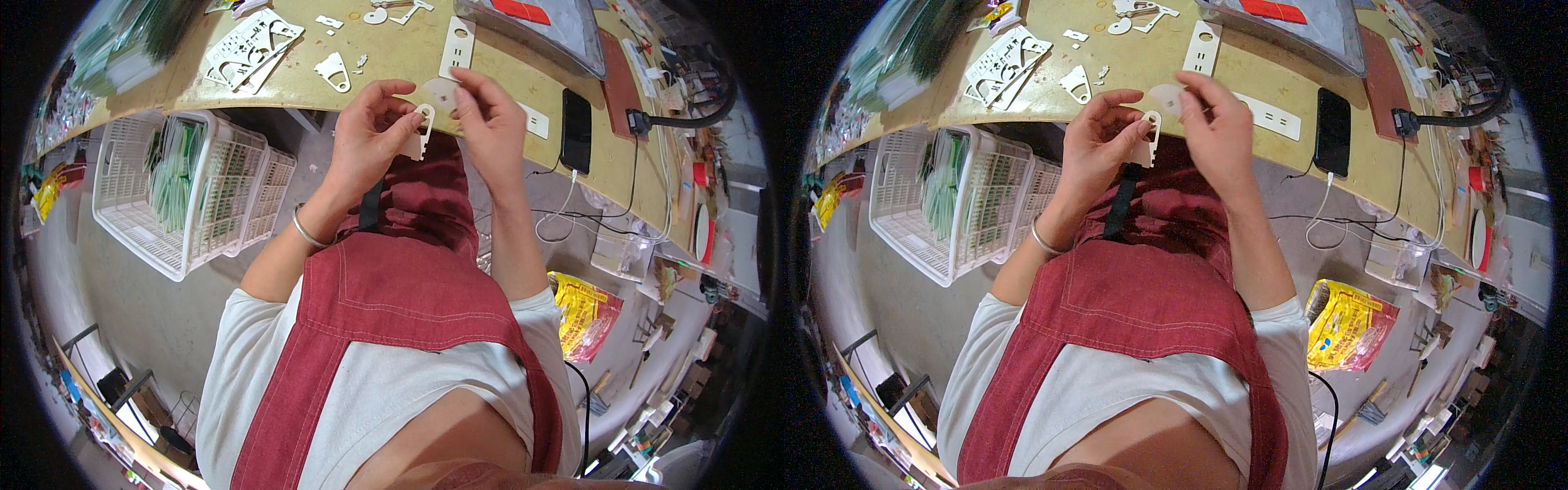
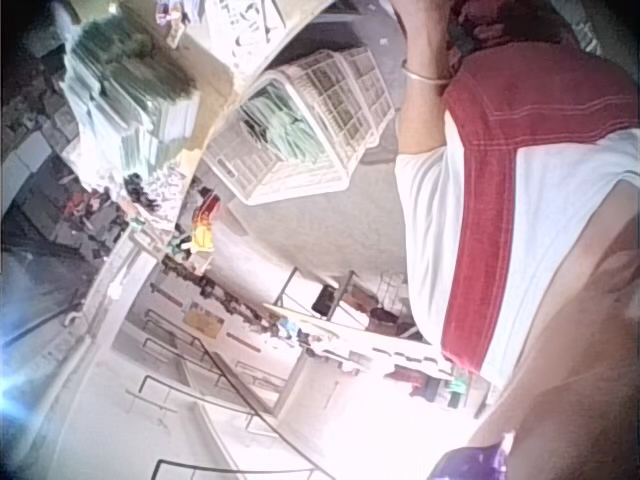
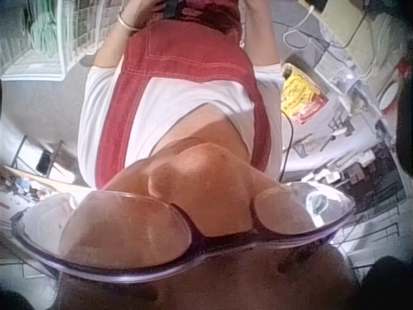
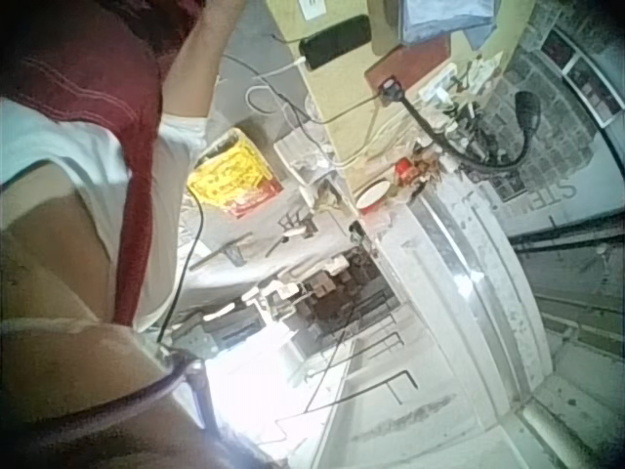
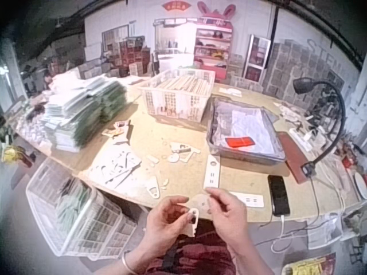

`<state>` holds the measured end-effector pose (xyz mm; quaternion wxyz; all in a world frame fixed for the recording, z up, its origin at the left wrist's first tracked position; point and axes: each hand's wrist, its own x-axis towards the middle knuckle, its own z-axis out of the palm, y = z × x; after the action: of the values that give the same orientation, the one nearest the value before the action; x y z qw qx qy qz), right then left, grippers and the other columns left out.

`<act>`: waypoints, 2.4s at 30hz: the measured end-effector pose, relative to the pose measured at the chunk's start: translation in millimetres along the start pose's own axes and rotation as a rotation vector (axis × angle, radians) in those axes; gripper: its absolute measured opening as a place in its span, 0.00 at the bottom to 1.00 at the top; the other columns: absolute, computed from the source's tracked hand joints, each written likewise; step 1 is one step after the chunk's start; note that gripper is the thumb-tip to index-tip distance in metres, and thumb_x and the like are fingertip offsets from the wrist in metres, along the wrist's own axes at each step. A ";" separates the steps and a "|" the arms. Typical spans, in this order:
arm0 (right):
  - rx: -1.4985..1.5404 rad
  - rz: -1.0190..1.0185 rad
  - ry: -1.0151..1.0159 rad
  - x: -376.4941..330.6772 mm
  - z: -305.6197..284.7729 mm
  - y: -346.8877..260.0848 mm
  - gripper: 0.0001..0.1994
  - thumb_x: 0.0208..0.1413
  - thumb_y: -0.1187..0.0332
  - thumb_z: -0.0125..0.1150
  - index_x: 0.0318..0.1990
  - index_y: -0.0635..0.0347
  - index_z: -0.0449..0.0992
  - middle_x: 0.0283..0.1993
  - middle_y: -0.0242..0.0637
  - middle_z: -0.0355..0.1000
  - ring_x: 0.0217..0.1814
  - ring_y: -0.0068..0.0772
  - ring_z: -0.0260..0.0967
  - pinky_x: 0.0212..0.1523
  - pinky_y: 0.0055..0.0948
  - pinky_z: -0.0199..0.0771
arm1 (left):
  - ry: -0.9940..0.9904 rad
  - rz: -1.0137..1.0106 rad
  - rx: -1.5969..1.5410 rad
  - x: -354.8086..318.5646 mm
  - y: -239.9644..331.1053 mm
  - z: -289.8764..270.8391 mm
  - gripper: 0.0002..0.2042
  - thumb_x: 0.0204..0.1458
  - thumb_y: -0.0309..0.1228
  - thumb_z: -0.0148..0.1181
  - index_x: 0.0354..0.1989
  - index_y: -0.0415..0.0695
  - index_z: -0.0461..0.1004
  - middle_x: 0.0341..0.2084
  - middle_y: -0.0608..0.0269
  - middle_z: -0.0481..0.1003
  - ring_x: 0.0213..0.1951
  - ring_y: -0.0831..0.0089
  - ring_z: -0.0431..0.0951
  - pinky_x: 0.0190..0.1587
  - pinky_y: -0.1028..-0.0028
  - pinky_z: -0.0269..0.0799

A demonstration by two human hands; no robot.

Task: The person removes small white plastic pieces from a sprue and assembles them by hand. They connect a circular piece with a small rod and then attach another small component to form a subassembly on the workbench.

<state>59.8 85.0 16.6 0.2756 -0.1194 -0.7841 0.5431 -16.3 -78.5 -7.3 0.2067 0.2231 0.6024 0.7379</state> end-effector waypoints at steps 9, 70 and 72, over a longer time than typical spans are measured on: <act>-0.049 -0.012 -0.062 -7.8 3.6 -13.9 0.09 0.64 0.73 0.64 0.48 0.64 0.82 0.39 0.28 0.79 0.36 0.13 0.70 0.37 0.18 0.71 | -0.037 -0.029 -0.049 -1.6 4.8 -1.0 0.16 0.60 0.23 0.65 0.55 0.36 0.74 0.39 0.62 0.80 0.41 0.76 0.81 0.46 0.77 0.78; -0.930 -0.339 -0.163 14.8 -16.8 58.0 0.07 0.50 0.66 0.71 0.36 0.55 0.85 0.36 0.37 0.72 0.46 0.43 0.70 0.48 0.41 0.68 | -0.038 -0.302 -0.570 6.7 -15.4 -49.0 0.16 0.60 0.23 0.63 0.56 0.36 0.72 0.40 0.60 0.80 0.39 0.74 0.80 0.44 0.74 0.79; -0.870 -0.374 -0.110 11.8 -13.2 55.9 0.06 0.51 0.67 0.70 0.35 0.56 0.83 0.36 0.37 0.72 0.46 0.43 0.70 0.48 0.41 0.68 | -0.029 -0.306 -0.548 5.7 -13.2 -48.8 0.16 0.61 0.23 0.63 0.56 0.36 0.72 0.40 0.60 0.80 0.39 0.74 0.80 0.44 0.74 0.79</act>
<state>51.2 122.4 -27.7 0.2512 -0.0516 -0.9602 0.1111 -48.7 -111.7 -28.3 0.3763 0.0762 0.4046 0.8300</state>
